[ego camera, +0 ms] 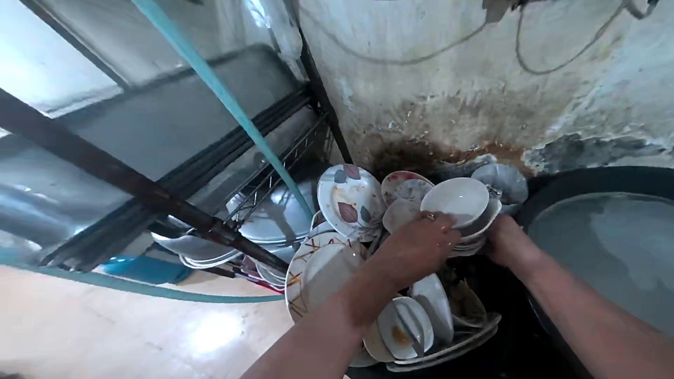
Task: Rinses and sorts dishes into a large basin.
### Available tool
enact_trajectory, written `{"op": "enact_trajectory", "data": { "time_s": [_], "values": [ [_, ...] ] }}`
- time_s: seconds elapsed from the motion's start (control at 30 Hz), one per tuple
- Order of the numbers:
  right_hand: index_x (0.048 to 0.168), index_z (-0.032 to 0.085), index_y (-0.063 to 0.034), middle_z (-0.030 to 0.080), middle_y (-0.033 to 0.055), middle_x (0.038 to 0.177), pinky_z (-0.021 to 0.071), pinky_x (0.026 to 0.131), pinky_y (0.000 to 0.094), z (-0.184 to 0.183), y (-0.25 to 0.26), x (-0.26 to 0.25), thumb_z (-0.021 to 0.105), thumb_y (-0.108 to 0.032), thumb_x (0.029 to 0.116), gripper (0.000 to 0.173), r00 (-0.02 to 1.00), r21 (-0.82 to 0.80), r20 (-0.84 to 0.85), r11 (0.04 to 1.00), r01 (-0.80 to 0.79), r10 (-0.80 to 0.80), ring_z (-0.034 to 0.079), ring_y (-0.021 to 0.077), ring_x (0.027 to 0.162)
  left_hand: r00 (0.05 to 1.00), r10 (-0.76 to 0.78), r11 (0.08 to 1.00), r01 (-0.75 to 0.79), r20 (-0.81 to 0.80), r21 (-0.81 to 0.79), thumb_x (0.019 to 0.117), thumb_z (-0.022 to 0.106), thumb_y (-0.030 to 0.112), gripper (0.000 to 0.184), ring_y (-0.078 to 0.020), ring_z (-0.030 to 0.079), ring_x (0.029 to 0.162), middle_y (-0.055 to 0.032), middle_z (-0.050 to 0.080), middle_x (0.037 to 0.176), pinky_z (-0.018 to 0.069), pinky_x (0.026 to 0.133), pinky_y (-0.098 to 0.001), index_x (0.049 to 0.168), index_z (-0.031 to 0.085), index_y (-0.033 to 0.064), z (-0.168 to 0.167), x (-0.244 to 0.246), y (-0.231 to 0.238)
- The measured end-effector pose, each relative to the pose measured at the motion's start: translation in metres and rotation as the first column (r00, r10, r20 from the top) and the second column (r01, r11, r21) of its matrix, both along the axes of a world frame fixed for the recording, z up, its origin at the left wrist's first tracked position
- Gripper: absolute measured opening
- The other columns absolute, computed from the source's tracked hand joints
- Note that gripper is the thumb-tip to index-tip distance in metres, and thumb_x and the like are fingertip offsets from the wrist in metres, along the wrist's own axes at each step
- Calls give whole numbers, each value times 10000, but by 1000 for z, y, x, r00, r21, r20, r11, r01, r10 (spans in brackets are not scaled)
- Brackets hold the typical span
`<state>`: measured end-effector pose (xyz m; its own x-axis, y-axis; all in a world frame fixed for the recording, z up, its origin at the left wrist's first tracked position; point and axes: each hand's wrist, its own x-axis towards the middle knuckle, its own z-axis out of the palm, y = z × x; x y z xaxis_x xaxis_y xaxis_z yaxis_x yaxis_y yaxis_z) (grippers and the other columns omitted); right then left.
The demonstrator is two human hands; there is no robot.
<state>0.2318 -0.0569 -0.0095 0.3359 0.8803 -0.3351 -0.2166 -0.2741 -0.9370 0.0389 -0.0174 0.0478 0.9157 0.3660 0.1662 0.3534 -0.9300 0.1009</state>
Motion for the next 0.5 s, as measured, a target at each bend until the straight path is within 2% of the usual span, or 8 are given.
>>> {"op": "enact_trajectory", "data": {
  "time_s": [0.07, 0.13, 0.17, 0.23, 0.27, 0.33, 0.4, 0.5],
  "values": [
    [1344, 535, -105, 666, 119, 1049, 578, 689, 452, -2, -1, 6, 399, -352, 1097, 374, 998, -61, -20, 996, 66, -67, 670, 230, 862, 983, 119, 966, -82, 139, -247, 1015, 644, 323, 438, -334, 475, 1417, -142, 496, 1541, 382, 1166, -543, 1418, 617, 156, 7, -2, -1],
    [1355, 533, -109, 654, 125, 1075, 575, 695, 452, 0, -8, 7, 410, -327, 1095, 361, 996, -59, 8, 995, 85, -85, 661, 235, 875, 889, 357, 817, -148, 287, -557, 1032, 590, 324, 580, -301, 387, 1485, -131, 374, 1630, 336, 1200, -537, 1556, 444, 126, 10, 0, 1],
    [1360, 537, -118, 663, 113, 1091, 583, 715, 439, 1, -12, 7, 414, -312, 1096, 350, 996, -30, 35, 996, 80, -79, 668, 219, 895, 807, 508, 685, -167, 301, -709, 1069, 507, 332, 600, -284, 376, 1493, -139, 340, 1645, 347, 1200, -516, 1603, 338, 119, 8, 1, 1],
    [1417, 497, -109, 643, 122, 1176, 570, 804, 442, 3, -18, 6, 396, -281, 1109, 367, 995, 1, 99, 1000, 25, -25, 650, 218, 990, 616, 773, 288, -122, 155, -950, 1104, 383, 448, 619, -265, 372, 1488, -111, 304, 1663, 367, 1179, -519, 1642, 232, 181, 1, 5, -5],
    [1451, 470, -107, 632, 127, 1226, 564, 854, 451, 6, -20, 4, 373, -279, 1118, 387, 995, -7, 101, 1000, -3, 3, 643, 224, 1046, 547, 835, 118, -66, 63, -991, 1101, 341, 511, 614, -287, 451, 1427, -116, 378, 1618, 433, 1116, -536, 1618, 278, 186, -5, 8, -8],
    [1397, 498, -133, 649, 90, 1130, 568, 759, 404, 13, -19, -3, 369, -278, 1117, 341, 999, -58, 41, 998, 0, 2, 648, 193, 954, 552, 833, -94, 78, -36, -992, 1040, 327, 666, 675, -308, 585, 1273, -106, 531, 1487, 533, 974, -553, 1559, 387, 238, -33, 7, -6],
    [1326, 541, -129, 655, 83, 1029, 557, 671, 381, 19, -17, -7, 400, -286, 1108, 303, 1000, -108, -16, 994, -17, 15, 648, 188, 853, 565, 824, -175, 190, -38, -966, 1039, 356, 642, 623, -282, 643, 1125, -107, 618, 1339, 566, 855, -496, 1478, 470, 215, -41, 10, -11],
    [1264, 578, -114, 655, 89, 979, 555, 647, 388, 28, -16, -11, 372, -430, 1103, 411, 996, -139, -53, 987, -76, 69, 651, 201, 816, 501, 865, -200, 276, -37, -940, 1066, 442, 474, 469, -259, 663, 1072, -107, 652, 1254, 575, 843, -468, 1417, 515, 173, -37, 13, -17]
  ]
}}
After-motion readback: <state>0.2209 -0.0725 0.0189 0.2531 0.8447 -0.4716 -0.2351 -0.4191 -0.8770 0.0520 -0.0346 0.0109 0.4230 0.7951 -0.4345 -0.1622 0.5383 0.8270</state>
